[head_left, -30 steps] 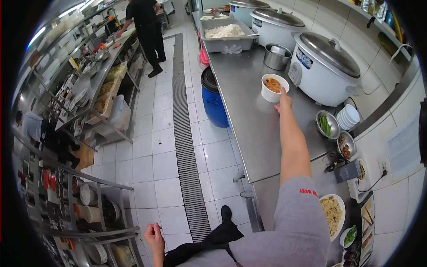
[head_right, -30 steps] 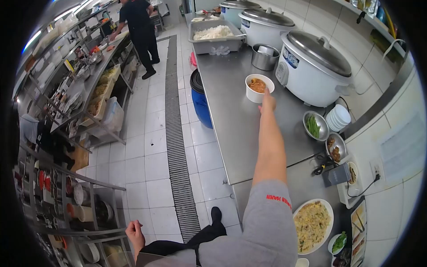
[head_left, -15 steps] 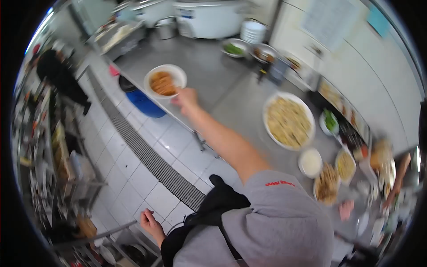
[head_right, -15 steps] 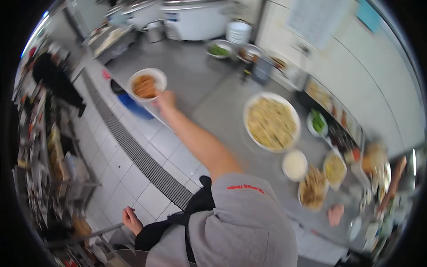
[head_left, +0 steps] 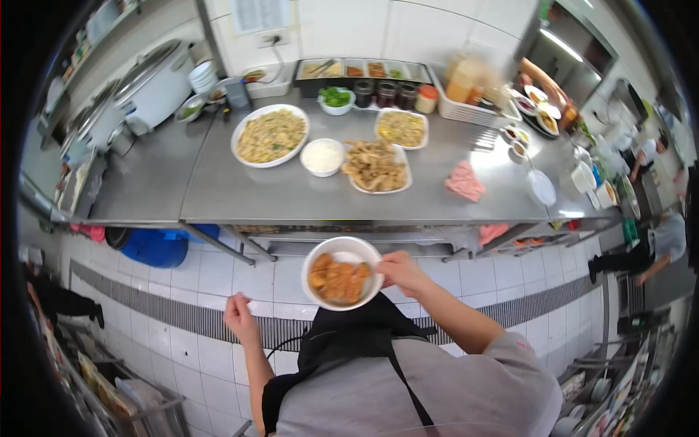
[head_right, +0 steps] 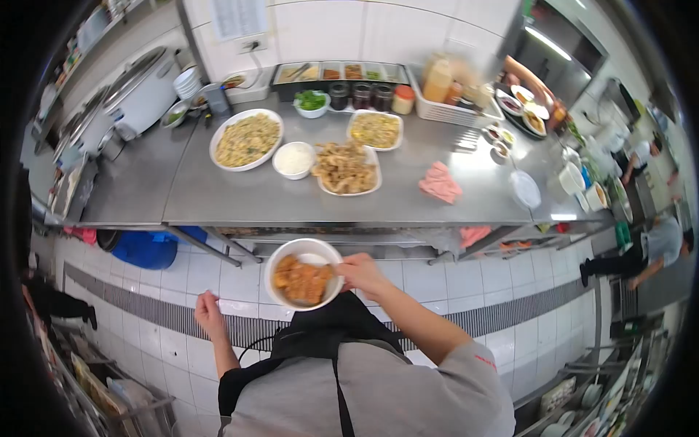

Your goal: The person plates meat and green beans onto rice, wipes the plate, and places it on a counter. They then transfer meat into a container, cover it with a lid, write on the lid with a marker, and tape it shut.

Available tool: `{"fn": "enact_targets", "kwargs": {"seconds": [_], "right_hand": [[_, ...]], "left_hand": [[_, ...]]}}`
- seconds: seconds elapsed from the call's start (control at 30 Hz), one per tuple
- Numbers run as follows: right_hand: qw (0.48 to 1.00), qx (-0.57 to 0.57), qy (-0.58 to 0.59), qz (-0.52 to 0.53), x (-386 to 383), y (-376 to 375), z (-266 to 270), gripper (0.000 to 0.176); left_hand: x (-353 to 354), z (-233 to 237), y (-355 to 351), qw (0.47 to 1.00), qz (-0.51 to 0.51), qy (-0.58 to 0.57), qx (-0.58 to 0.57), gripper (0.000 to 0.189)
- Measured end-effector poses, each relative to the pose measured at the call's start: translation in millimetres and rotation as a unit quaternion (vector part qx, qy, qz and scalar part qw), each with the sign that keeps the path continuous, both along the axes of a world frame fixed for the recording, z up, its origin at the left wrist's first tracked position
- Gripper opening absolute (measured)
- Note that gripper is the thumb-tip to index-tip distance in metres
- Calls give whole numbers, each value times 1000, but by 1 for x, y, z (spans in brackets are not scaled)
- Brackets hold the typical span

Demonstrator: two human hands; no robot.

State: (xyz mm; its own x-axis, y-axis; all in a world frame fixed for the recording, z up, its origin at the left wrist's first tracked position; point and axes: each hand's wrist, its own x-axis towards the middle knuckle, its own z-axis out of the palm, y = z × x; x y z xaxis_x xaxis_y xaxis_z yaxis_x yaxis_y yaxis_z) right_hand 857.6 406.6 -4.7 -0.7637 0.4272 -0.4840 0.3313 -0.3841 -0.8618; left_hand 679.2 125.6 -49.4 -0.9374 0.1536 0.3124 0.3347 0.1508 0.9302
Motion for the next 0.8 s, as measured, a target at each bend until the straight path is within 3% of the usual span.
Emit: {"fn": "enact_targets", "kwargs": {"seconds": [0.07,0.13,0.17,0.23,0.3,0.37,0.43,0.47,0.53,0.57,0.63,0.77,0.8], "right_hand": [[992,-8,10,-128,58,26,5,15],[980,1,12,-199,109,55,2,14],[962,16,41,-268,131,71,0,13],[937,35,72,-341,170,98,1,11],[889,58,93,-444,199,132,8,13],[883,70,118,-448,225,173,-3,8],[873,48,142,-465,246,222,-21,8],[878,40,142,-455,251,249,-29,8],[881,23,136,-452,255,290,-38,8],[879,13,129,-460,253,306,-40,7],[890,-8,135,-436,247,338,-47,8],[906,-31,106,-408,230,374,-35,15],[944,-36,91,-317,236,380,-37,19]], "left_hand": [[25,3,49,995,-84,-55,-23,21],[56,10,103,984,-176,-23,-30,7],[72,10,130,970,-221,-98,-22,4],[103,20,187,947,-312,-14,-73,19],[132,30,248,903,-411,76,-100,16],[156,29,315,860,-476,127,-133,11],[173,19,382,826,-488,213,-185,15],[178,13,413,834,-471,227,-174,15],[190,-1,467,843,-325,385,-188,20],[194,-6,489,848,-308,391,-183,20],[193,-16,512,857,-241,384,-243,24],[193,-15,527,883,-230,306,-271,21],[201,0,522,898,-259,191,-300,21]]}}
